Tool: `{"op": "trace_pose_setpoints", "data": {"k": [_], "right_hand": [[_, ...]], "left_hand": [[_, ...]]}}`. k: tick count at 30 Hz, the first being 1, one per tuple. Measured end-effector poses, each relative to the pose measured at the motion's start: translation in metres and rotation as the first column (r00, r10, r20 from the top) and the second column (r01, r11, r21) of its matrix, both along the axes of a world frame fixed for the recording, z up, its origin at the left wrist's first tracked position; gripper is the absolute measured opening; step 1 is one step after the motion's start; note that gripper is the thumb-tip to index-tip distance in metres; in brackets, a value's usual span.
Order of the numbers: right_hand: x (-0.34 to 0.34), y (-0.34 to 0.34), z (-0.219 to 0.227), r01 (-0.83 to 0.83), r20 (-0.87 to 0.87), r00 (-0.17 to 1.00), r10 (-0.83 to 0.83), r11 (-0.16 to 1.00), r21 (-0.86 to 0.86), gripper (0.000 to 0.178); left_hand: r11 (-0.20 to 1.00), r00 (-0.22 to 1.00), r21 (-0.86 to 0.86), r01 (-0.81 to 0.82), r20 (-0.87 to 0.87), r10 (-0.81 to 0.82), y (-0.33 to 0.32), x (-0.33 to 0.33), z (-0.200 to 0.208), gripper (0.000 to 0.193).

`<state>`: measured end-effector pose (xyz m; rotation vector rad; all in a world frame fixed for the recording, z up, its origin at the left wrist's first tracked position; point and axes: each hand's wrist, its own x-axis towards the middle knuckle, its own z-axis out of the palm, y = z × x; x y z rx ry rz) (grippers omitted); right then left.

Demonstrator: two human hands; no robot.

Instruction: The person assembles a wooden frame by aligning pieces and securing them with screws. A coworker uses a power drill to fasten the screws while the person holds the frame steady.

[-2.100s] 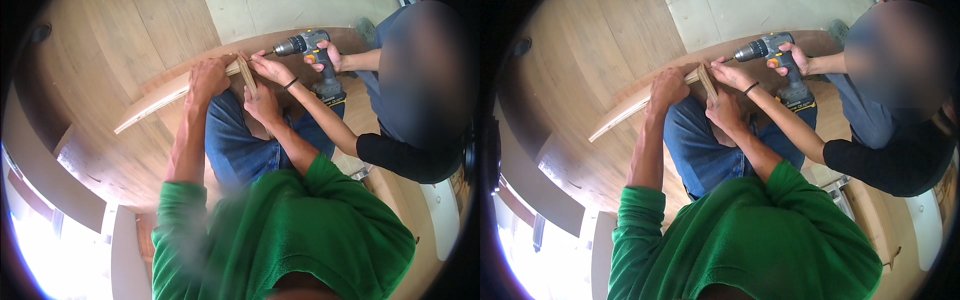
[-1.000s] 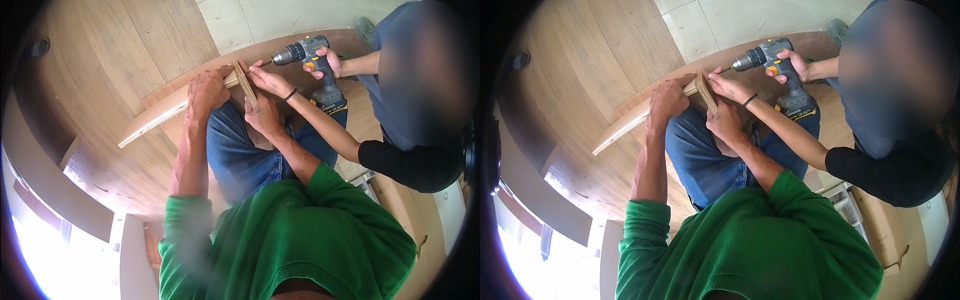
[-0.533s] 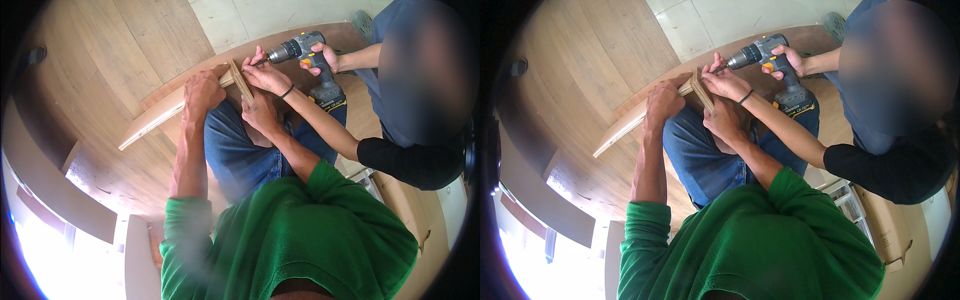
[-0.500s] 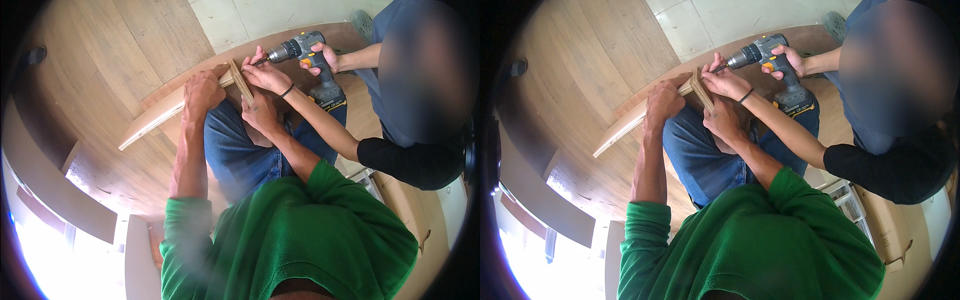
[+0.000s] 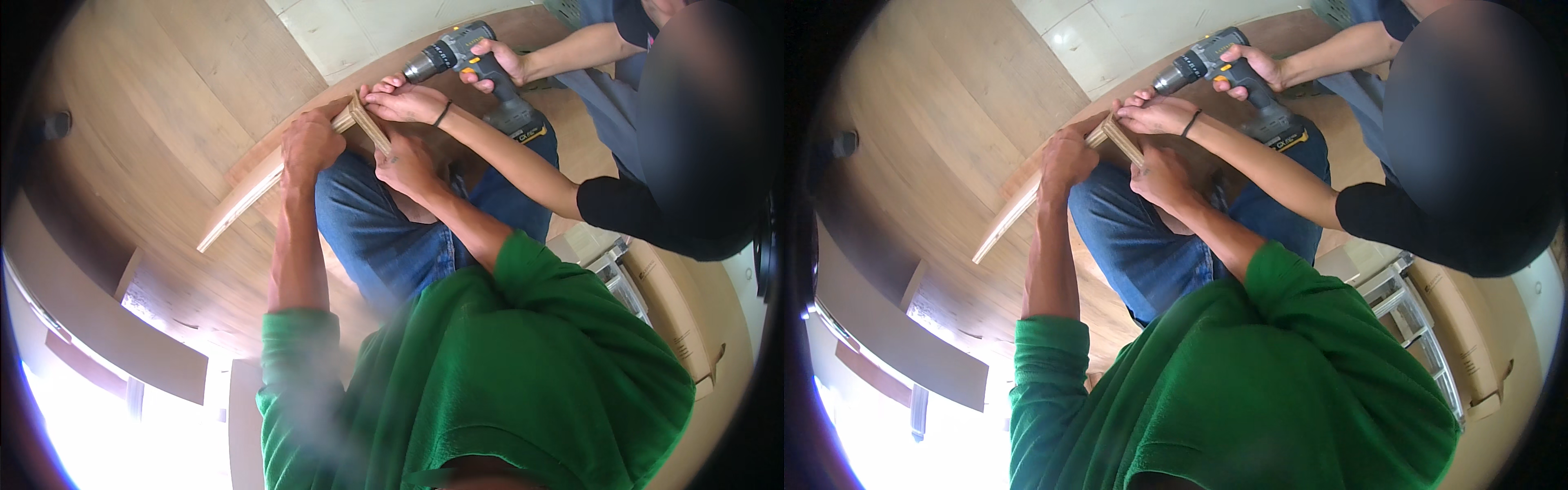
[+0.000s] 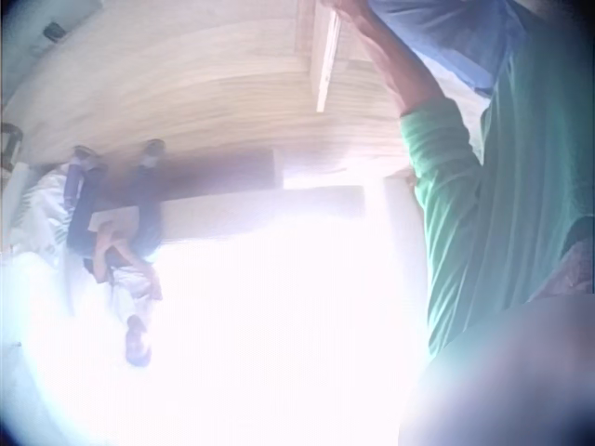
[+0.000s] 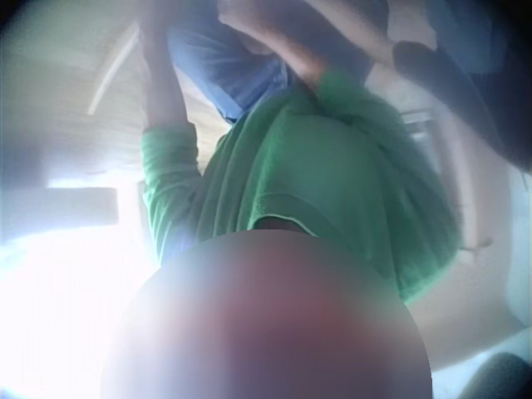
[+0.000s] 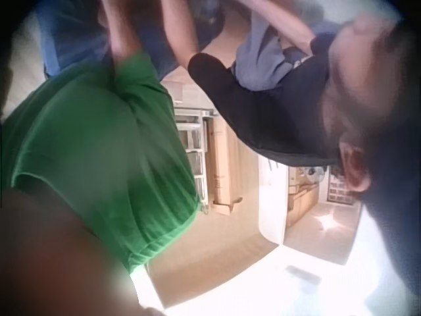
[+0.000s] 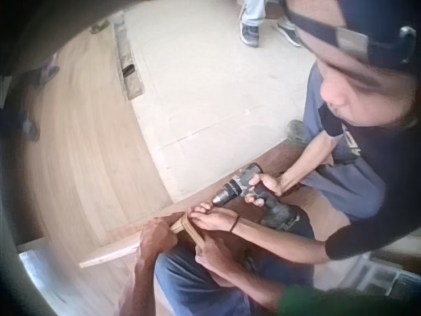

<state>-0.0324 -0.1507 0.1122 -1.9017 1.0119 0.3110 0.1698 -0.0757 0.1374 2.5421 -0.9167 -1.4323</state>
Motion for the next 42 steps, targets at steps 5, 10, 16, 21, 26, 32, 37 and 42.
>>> {"op": "trace_pose_setpoints", "data": {"k": [5,10,16,21,26,32,37,42], "right_hand": [[0.001,0.0,0.003,0.018,-0.02,1.0,-0.018,1.0,0.004,0.035],[0.003,0.001,0.0,0.039,-0.024,0.999,-0.038,0.999,0.028,0.033],[0.003,0.003,-0.004,0.065,-0.006,0.998,-0.065,0.998,0.004,0.045],[0.002,0.004,-0.003,0.066,0.01,0.998,-0.065,0.997,-0.034,0.045],[0.003,0.003,-0.001,0.032,-0.018,0.999,-0.033,0.999,-0.029,0.039],[0.003,0.001,-0.003,0.025,-0.037,0.999,-0.025,1.0,-0.01,0.036],[0.002,0.002,-0.005,0.023,-0.01,1.0,-0.024,0.999,-0.04,0.035],[0.001,0.002,-0.005,0.028,-0.033,0.999,-0.031,0.997,-0.078,0.024]], "left_hand": [[0.999,0.999,-0.038,-0.035,0.031,0.036,-0.002,-0.003,0.0,0.073],[0.999,0.999,-0.047,-0.017,0.051,0.019,-0.003,-0.003,0.003,0.07],[1.0,0.999,0.016,-0.003,0.054,0.002,-0.006,-0.004,0.009,0.073],[1.0,0.999,0.012,-0.016,0.031,0.016,-0.007,-0.004,0.012,0.073],[0.999,1.0,0.034,-0.006,0.028,0.005,-0.008,-0.004,0.013,0.073],[0.998,1.0,0.058,-0.009,0.025,0.007,-0.008,-0.003,0.012,0.073],[1.0,0.997,-0.029,-0.012,0.075,0.015,-0.003,-0.005,0.005,0.067],[1.0,0.998,-0.017,-0.011,0.057,0.012,-0.003,-0.005,0.004,0.069]]}}
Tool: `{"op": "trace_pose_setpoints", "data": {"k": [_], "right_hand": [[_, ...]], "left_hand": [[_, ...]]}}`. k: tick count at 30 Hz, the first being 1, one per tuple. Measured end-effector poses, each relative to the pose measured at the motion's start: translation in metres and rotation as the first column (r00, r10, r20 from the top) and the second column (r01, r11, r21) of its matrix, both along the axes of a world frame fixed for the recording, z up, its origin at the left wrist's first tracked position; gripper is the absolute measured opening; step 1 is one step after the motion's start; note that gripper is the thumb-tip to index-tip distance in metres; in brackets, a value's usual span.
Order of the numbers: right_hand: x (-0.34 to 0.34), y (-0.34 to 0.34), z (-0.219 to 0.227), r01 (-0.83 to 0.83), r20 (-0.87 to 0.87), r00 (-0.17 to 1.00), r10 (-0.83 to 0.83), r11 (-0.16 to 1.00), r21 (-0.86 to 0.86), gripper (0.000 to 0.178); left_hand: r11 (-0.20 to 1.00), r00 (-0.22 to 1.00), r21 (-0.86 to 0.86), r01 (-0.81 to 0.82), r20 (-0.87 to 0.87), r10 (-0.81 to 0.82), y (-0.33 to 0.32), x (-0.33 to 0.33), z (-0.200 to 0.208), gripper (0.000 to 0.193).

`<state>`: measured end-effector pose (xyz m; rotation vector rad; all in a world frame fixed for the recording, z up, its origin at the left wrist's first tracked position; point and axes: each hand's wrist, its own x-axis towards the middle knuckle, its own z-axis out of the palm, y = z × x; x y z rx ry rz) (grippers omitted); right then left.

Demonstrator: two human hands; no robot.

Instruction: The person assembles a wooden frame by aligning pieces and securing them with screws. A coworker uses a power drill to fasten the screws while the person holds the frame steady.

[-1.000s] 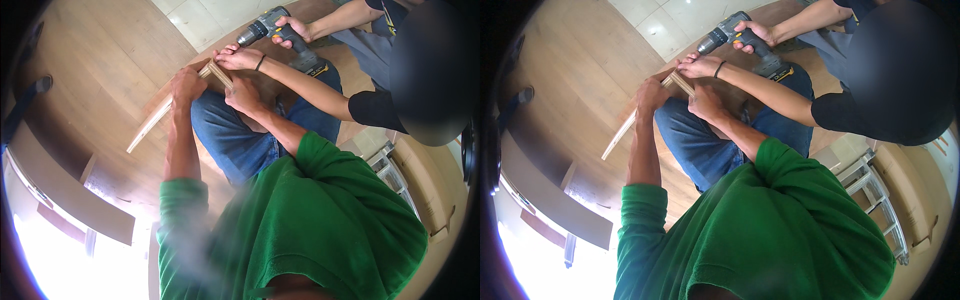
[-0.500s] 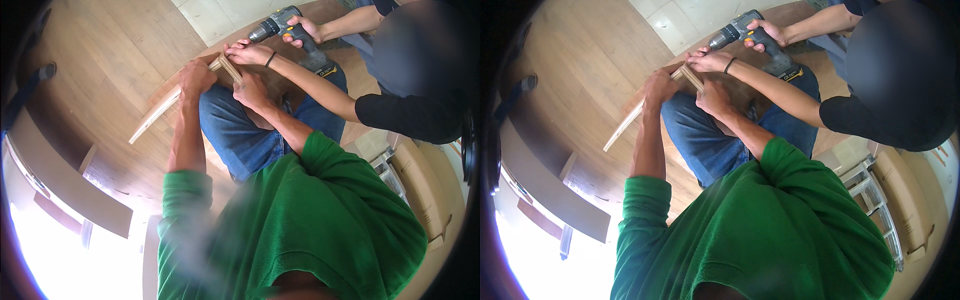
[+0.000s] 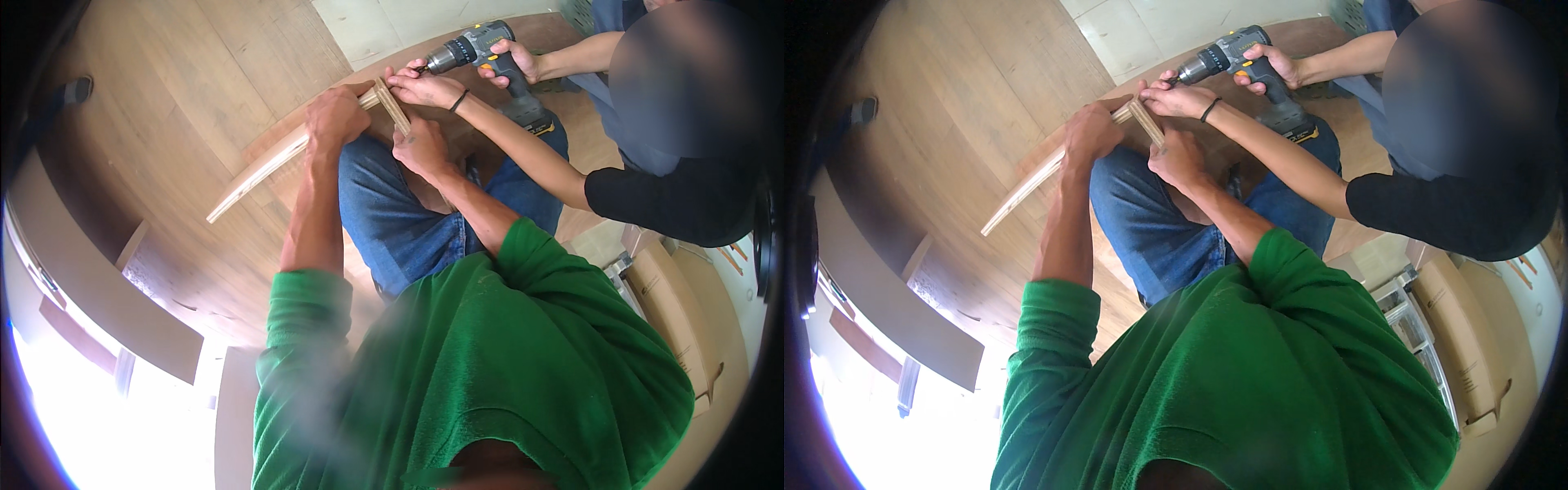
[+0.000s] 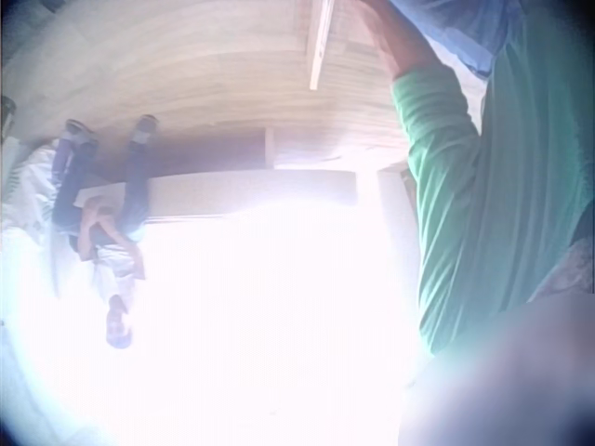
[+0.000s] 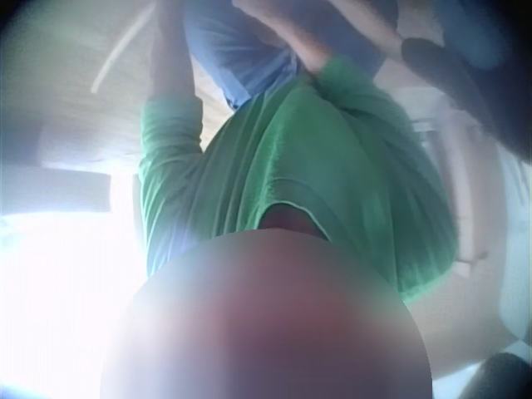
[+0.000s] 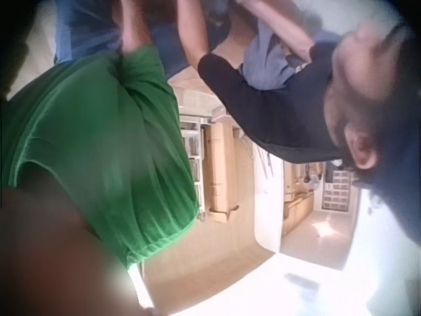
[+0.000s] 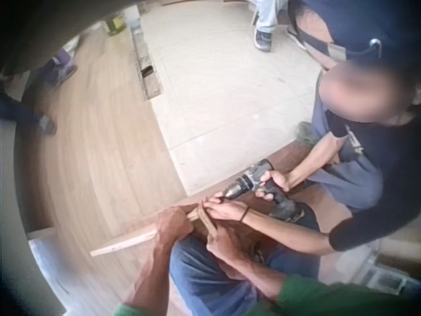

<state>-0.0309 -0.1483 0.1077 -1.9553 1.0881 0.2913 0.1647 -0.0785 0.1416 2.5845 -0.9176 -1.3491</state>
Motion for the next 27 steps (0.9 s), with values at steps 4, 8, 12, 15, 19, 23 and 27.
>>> {"op": "trace_pose_setpoints", "data": {"k": [4,8,12,15,19,23,27], "right_hand": [[0.0002,-0.0018,0.0003,0.002,0.013,1.0,-0.002,1.0,0.003,0.026],[0.0007,-0.0019,0.0001,-0.004,-0.002,1.0,0.004,1.0,0.014,0.03],[0.0009,-0.0006,0.0011,0.016,0.013,1.0,-0.016,1.0,-0.001,0.031],[0.0015,-0.0008,0.0032,0.012,0.012,1.0,-0.012,1.0,0.005,0.031],[0.0017,-0.0018,0.0067,0.009,0.029,1.0,-0.01,1.0,0.025,0.033],[0.0012,-0.001,0.0072,0.002,0.023,1.0,-0.002,1.0,0.005,0.023],[0.0007,0.0013,0.0025,0.0,0.058,0.998,0.003,0.999,-0.046,0.018]], "left_hand": [[0.999,1.0,0.041,0.017,-0.008,-0.016,-0.0026,0.0002,0.0032,0.07],[1.0,1.0,0.02,0.004,0.007,-0.005,-0.0014,0.0007,0.0028,0.071],[1.0,1.0,0.015,0.008,0.007,-0.008,0.0007,0.0013,-0.0006,0.072],[1.0,1.0,0.016,0.004,-0.001,-0.004,0.0013,0.0009,-0.0012,0.072],[1.0,1.0,0.011,-0.007,0.018,0.007,0.0005,-0.0003,-0.0002,0.07],[0.999,0.999,0.04,0.036,0.005,-0.036,-0.0022,0.001,-0.0006,0.067],[0.998,0.999,0.051,0.033,-0.005,-0.033,-0.0034,0.0025,-0.0018,0.065]]}}
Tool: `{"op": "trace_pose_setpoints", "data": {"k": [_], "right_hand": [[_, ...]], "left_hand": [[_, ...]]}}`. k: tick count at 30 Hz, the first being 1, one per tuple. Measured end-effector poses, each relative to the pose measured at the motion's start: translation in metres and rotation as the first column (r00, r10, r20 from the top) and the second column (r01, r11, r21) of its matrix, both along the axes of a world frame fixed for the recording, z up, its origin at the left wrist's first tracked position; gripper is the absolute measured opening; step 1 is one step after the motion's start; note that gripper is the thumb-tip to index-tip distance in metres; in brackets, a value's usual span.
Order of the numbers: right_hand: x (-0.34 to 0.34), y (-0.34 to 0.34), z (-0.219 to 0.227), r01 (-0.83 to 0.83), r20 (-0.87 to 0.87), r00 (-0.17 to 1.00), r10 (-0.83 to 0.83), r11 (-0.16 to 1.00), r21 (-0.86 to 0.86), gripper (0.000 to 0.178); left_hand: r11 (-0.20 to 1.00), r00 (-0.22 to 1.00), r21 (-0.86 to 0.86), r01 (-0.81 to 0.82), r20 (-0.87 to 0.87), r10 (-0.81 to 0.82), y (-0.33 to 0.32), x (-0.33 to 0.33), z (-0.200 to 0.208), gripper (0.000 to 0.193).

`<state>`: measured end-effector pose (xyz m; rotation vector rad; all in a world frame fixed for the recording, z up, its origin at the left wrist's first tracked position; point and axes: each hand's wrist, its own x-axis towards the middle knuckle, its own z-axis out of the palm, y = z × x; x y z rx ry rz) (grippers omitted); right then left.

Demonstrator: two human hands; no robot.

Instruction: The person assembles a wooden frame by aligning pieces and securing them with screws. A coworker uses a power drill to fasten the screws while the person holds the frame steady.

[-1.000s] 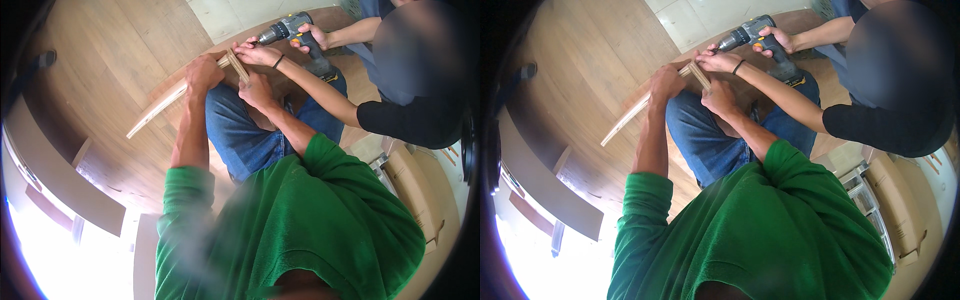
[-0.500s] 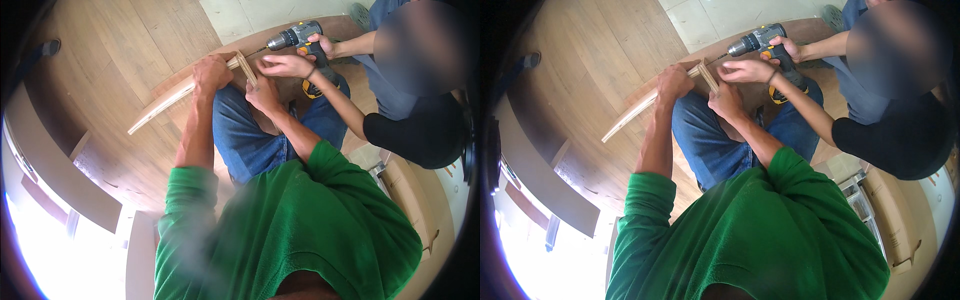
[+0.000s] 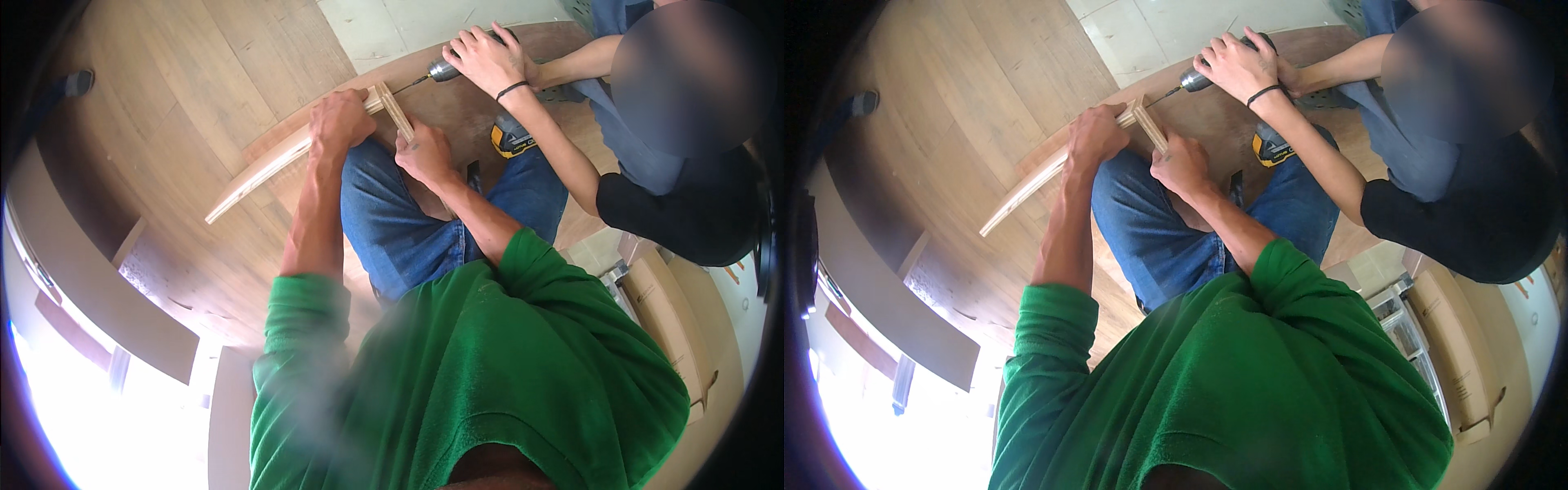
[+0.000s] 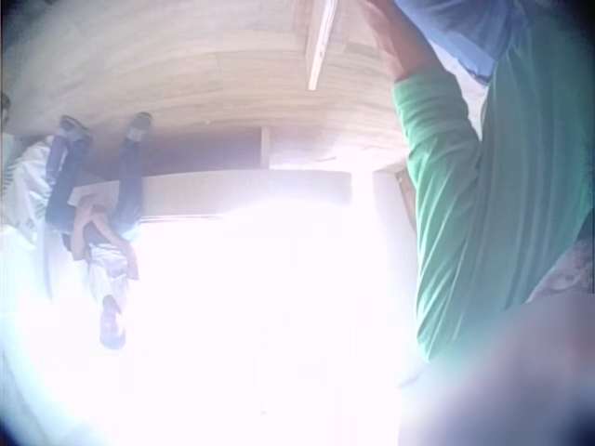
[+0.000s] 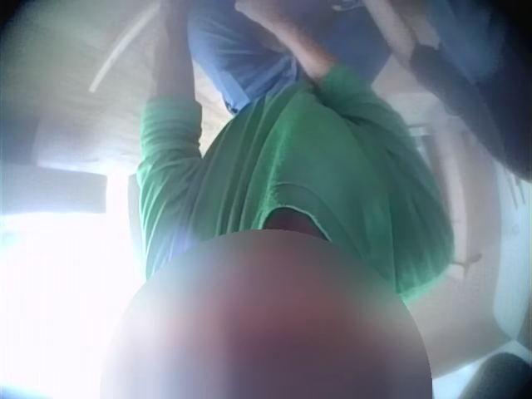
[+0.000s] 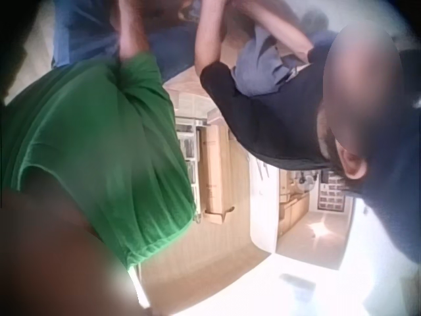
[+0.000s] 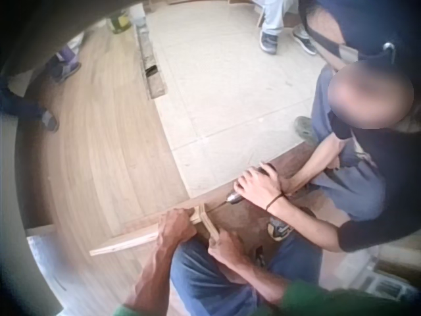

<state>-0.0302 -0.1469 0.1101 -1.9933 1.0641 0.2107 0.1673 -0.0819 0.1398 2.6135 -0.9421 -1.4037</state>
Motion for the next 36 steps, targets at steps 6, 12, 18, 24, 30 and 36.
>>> {"op": "trace_pose_setpoints", "data": {"k": [6,12,18,24,30,36], "right_hand": [[0.0,-0.0007,-0.0028,0.008,-0.004,1.0,-0.008,0.999,0.04,0.018],[0.001,-0.0028,0.0018,0.028,-0.051,0.998,-0.023,0.993,0.114,0.033],[-0.0002,-0.0008,-0.0025,0.016,-0.039,0.999,-0.014,0.998,0.067,0.029],[-0.0019,-0.001,-0.0019,0.003,-0.013,1.0,-0.003,0.999,0.043,0.028],[0.0006,-0.0016,0.0018,0.013,-0.021,1.0,-0.012,0.999,0.048,0.027],[-0.0002,-0.0009,0.0021,-0.006,-0.041,0.999,0.006,1.0,0.006,0.018]], "left_hand": [[1.0,1.0,0.015,0.008,0.025,-0.009,-0.0008,-0.0017,0.0034,0.045],[1.0,1.0,0.03,0.01,0.018,-0.01,-0.0018,-0.0005,0.0086,0.045],[1.0,1.0,0.013,0.011,0.027,-0.011,-0.0007,0.0001,0.0057,0.06],[1.0,0.999,0.012,0.022,0.023,-0.022,0.0001,-0.0007,0.0038,0.057],[1.0,0.999,-0.003,0.015,0.045,-0.015,-0.0012,-0.0017,0.0074,0.038],[1.0,0.999,0.017,0.007,0.038,-0.008,-0.0019,-0.0016,0.0074,0.038]]}}
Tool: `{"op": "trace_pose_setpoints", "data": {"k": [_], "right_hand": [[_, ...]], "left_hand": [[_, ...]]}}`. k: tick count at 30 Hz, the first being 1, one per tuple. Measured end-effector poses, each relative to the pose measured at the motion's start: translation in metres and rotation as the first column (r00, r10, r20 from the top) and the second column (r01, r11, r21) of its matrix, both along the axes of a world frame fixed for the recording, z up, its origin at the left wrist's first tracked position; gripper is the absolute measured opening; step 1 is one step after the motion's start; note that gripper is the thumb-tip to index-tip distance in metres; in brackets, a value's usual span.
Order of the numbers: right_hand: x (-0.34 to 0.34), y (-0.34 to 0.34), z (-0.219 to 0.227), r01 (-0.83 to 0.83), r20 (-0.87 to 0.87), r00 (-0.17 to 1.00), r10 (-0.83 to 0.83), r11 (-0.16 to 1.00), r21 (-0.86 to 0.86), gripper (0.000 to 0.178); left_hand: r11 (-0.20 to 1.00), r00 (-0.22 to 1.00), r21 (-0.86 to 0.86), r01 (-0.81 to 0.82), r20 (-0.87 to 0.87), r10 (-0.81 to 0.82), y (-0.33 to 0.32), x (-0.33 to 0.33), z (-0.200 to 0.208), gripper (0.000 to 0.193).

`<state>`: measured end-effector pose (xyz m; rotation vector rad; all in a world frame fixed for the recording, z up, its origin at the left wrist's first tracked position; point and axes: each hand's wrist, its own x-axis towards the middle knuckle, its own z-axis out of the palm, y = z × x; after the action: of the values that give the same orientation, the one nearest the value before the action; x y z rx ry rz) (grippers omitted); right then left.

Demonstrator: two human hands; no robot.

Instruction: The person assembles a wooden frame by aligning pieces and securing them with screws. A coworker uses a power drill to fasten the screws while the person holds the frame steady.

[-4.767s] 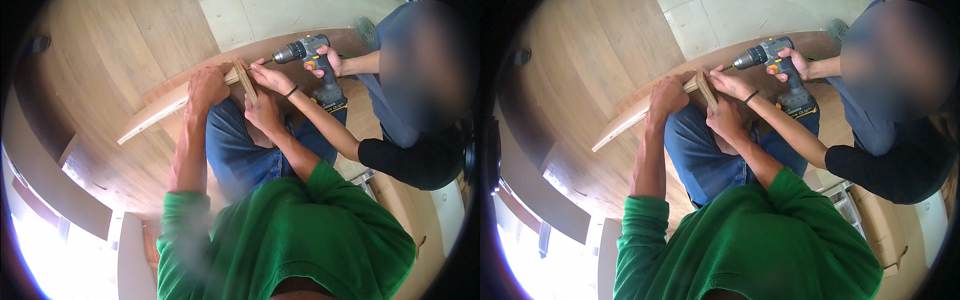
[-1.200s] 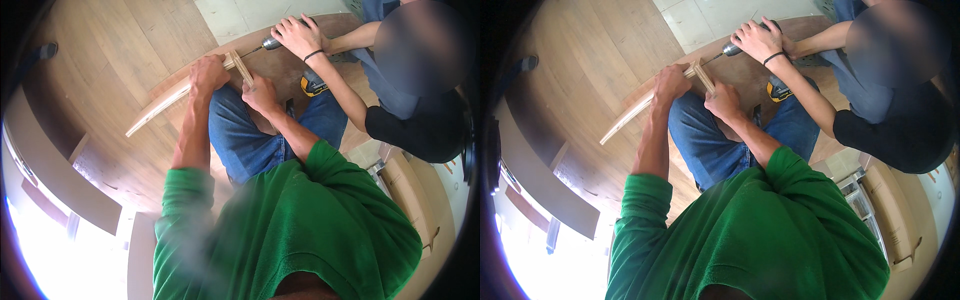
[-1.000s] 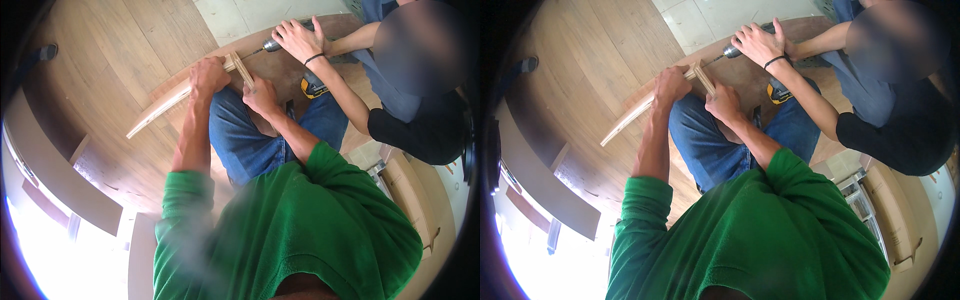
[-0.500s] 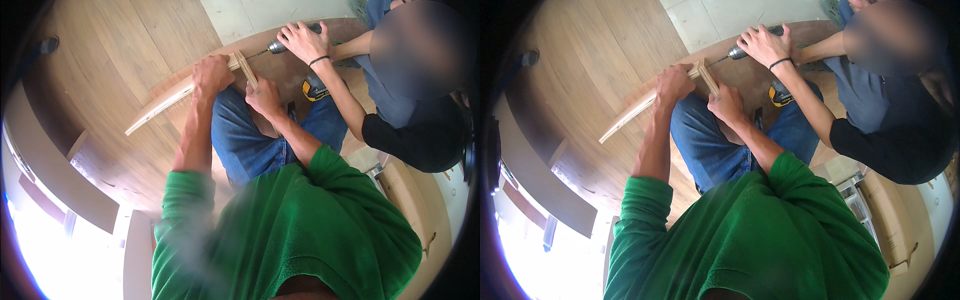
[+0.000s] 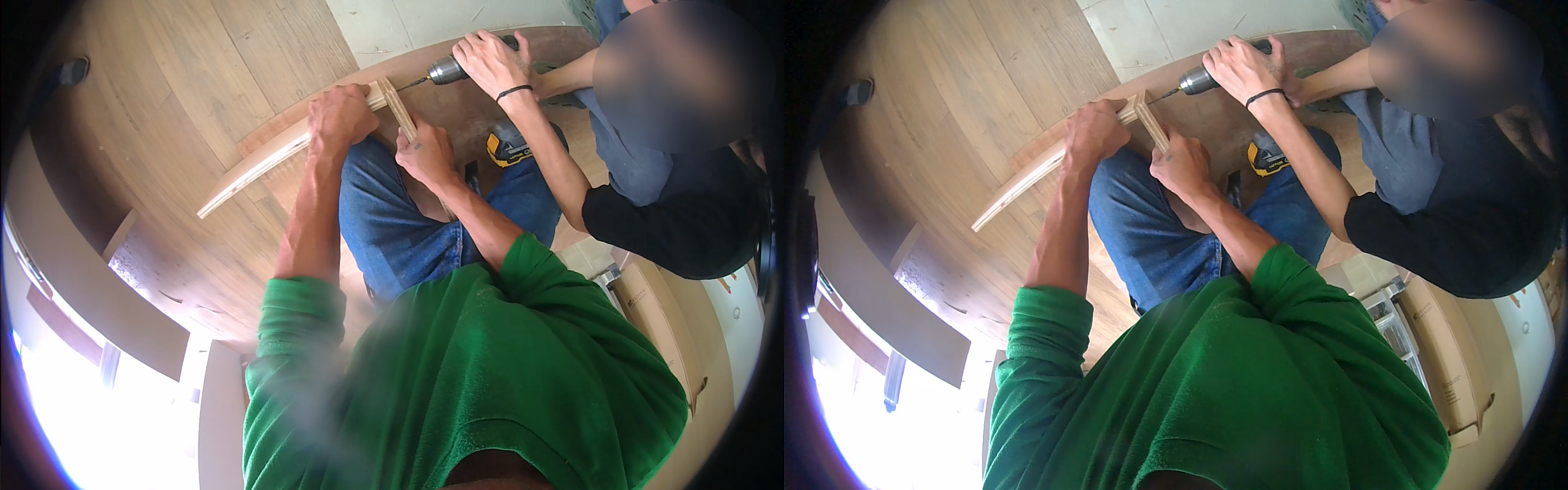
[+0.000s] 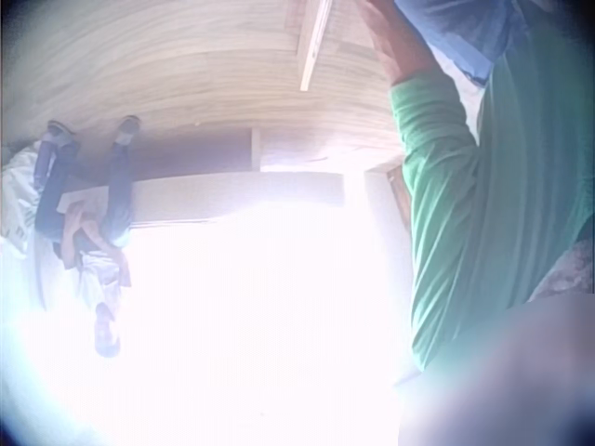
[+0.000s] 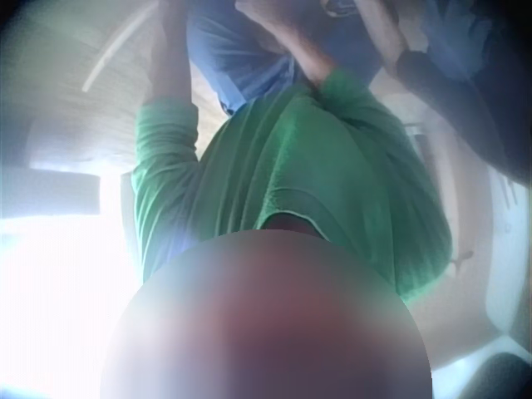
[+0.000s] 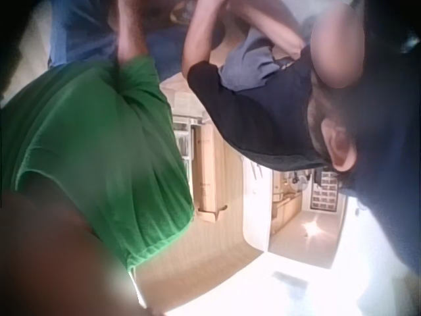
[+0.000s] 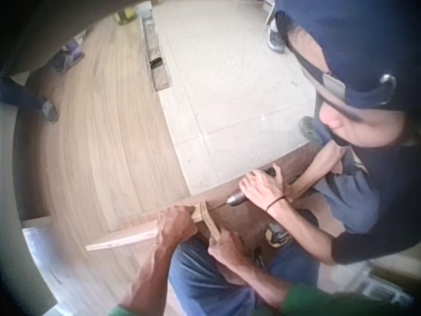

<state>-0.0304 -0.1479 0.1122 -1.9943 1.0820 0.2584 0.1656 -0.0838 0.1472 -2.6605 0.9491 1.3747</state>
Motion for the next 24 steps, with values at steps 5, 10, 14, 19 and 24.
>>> {"op": "trace_pose_setpoints", "data": {"k": [5,10,14,19,24], "right_hand": [[-0.0001,0.0005,-0.0004,0.027,0.0,1.0,-0.027,0.999,0.04,0.018],[0.0003,-0.0008,0.0005,0.012,0.005,1.0,-0.012,0.999,0.03,0.019],[-0.0002,-0.0011,0.0014,0.015,0.038,0.999,-0.016,1.0,0.026,0.019],[0.0,-0.0031,0.0009,-0.006,0.05,0.999,0.005,1.0,0.025,0.021],[-0.0002,-0.0035,0.0038,-0.008,0.071,0.997,0.008,1.0,-0.002,0.026]], "left_hand": [[1.0,1.0,0.028,0.005,-0.01,-0.005,-0.0001,0.0009,-0.0039,0.059],[0.999,1.0,0.035,0.006,-0.016,-0.006,-0.0017,0.0013,-0.0029,0.06],[0.999,1.0,0.045,0.015,-0.006,-0.015,-0.0037,0.0009,0.0001,0.06],[0.999,1.0,0.048,0.023,-0.014,-0.022,-0.0039,0.0005,0.0005,0.061],[0.998,1.0,0.049,0.026,-0.013,-0.025,-0.0043,0.0014,0.0003,0.062]]}}
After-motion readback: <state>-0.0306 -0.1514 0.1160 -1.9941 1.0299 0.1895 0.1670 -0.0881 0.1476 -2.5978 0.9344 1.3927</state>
